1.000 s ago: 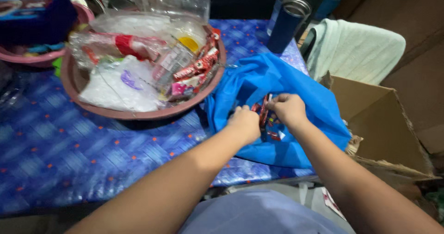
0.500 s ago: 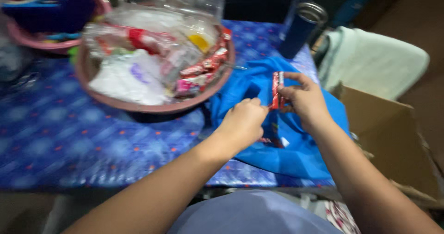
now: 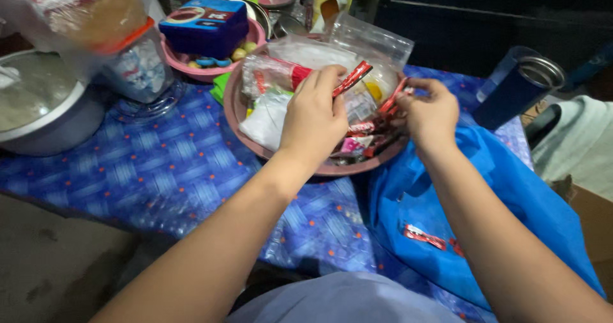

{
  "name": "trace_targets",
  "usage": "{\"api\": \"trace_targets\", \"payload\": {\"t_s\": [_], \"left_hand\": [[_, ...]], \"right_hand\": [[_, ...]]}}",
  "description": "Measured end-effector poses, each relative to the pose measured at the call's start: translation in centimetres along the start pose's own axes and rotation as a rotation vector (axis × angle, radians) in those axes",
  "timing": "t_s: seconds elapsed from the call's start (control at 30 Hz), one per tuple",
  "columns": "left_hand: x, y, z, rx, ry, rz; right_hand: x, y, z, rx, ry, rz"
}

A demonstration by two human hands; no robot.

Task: The person transfers various small packaged items from a blue plastic bag into a pink plastic basket on a table. They handle items one by one, including sachets and small boxes, and place them into the basket. Finally, they fold the empty blue bag.

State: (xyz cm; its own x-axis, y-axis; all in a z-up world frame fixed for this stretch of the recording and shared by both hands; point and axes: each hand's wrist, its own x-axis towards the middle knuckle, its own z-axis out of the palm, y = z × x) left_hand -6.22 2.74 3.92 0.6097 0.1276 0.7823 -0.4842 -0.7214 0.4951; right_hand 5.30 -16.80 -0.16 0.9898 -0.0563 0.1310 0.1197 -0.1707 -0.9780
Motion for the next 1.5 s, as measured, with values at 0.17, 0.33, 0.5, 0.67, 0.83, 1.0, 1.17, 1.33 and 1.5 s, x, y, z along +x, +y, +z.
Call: {"api": "trace_targets", "payload": {"t_s": [0.17,0.33,0.5,0.67,0.83,1.0,1.17,1.33,1.5], "left_hand": [[1.6,-2.8,0.8,0.074,-0.012,0.013],[3.4,-6.2,2.2,0.132,-0.085,0.039],[4.2,-8.2,3.2,0.132,-0.229,0.003],[4.3,-7.4,3.4,0.116,-0.176,0.014],[3.5,-3.7,3.7,-0.016,-0.02,0.151],[-0.3,1.0,5.9,-0.247,-0.188,0.312],[-7.4,3.9,9.5,-0.411,-0.56,0.325],[-11.8,5.0,14.3,-0.227,-0.996,0.203],[-13.5,5.9,17.7,0.063,-1.174,0.181]], "right_hand": [[-1.3,-0.6,2.2,-0.541,0.052,-0.32],[-3.1,-1.1,2.1,-0.811,0.13,-0.631],[-2.9,-2.4,2.8,-0.735,0.05,-0.536],[-2.2,-2.7,3.3,-0.671,-0.043,-0.707],[-3.7,0.1,0.5,-0.489,0.17,-0.568],[-7.0,5.8,-7.6,-0.103,0.316,-0.159],[-12.6,11.7,-17.3,-0.078,0.345,0.173],[-15.6,13.0,-20.2,-0.752,0.006,0.185],[-16.9,12.5,-18.9,-0.949,-0.095,0.062]]}}
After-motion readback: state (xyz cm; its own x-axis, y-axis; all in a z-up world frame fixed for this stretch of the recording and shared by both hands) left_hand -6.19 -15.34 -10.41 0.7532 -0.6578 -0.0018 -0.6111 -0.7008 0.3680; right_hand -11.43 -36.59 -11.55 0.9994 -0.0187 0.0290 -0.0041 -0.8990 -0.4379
